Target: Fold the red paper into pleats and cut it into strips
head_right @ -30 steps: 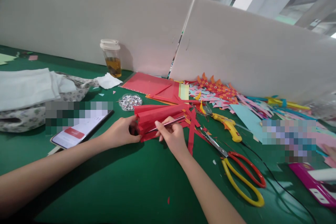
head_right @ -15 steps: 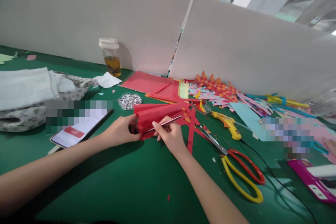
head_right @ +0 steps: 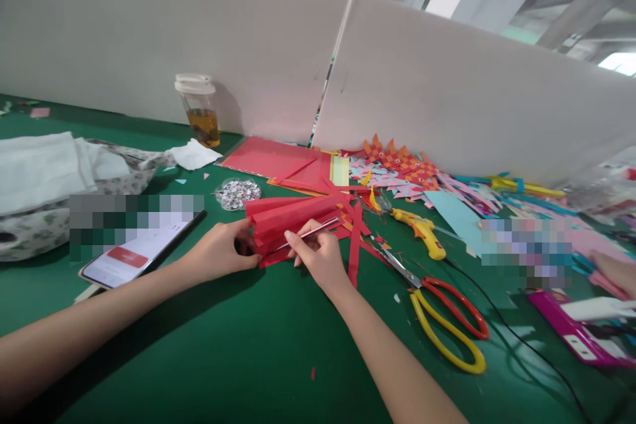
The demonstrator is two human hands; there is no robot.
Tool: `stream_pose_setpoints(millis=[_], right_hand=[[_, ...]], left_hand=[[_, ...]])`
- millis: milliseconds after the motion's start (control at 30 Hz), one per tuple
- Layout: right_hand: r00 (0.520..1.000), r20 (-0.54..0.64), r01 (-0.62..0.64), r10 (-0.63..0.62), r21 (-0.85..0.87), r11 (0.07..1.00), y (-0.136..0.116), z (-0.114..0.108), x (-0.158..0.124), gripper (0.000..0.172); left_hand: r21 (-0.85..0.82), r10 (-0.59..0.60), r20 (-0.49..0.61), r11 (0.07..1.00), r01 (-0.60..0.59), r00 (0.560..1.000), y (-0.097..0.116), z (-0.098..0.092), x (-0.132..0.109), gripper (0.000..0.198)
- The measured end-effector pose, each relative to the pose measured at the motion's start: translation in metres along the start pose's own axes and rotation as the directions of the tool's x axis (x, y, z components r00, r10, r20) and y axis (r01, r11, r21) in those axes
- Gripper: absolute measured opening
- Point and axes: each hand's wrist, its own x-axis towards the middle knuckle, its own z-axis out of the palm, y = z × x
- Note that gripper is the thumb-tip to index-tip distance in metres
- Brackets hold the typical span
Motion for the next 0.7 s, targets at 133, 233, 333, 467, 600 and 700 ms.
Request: stream_pose_setpoints(millis=[133,233,333,467,600,700], right_hand=[[1.0,0.0,-0.003,0.003,0.016,1.0,-0.0002,-0.0027,0.0008,0.027],[1.0,0.003,-0.007,0.007,0.026,1.0,-0.0005,-0.0029,0.0004,0.027],[1.0,0.009,-0.011,0.011,0.031,0.999,-0.0006,-0.0025,0.0,0.027],[1.0,-0.013,0.003,-0.003,0.033,0.999,-0.0012,-0.0003,-0.0011,0.028],[1.0,0.022,0.007,-0.008,0.034,0.999,-0.0022,0.0055,-0.0015,0.026],[0.999,0.051,-0.005,0.005,0.008,1.0,-0.001,0.0039,0.0018,0.027]], left_hand=[[-0.017,0.019,0.013,1.0,-0.019,1.0,0.0013,-0.0019,-0.0003,0.028],[-0.042,0.033,0.03,0.999,-0.032,0.999,0.0029,-0.0035,-0.0005,0.028],[-0.043,0.038,0.037,0.998,-0.036,0.999,0.0037,-0.0043,-0.0004,0.028],[-0.029,0.033,0.042,0.999,-0.032,0.999,0.0034,-0.0046,-0.0002,0.029],[-0.014,0.027,0.042,1.0,-0.026,0.999,0.0031,-0.0045,0.0002,0.026],[-0.009,0.006,0.036,1.0,-0.005,0.999,0.0024,-0.0041,0.0008,0.027]])
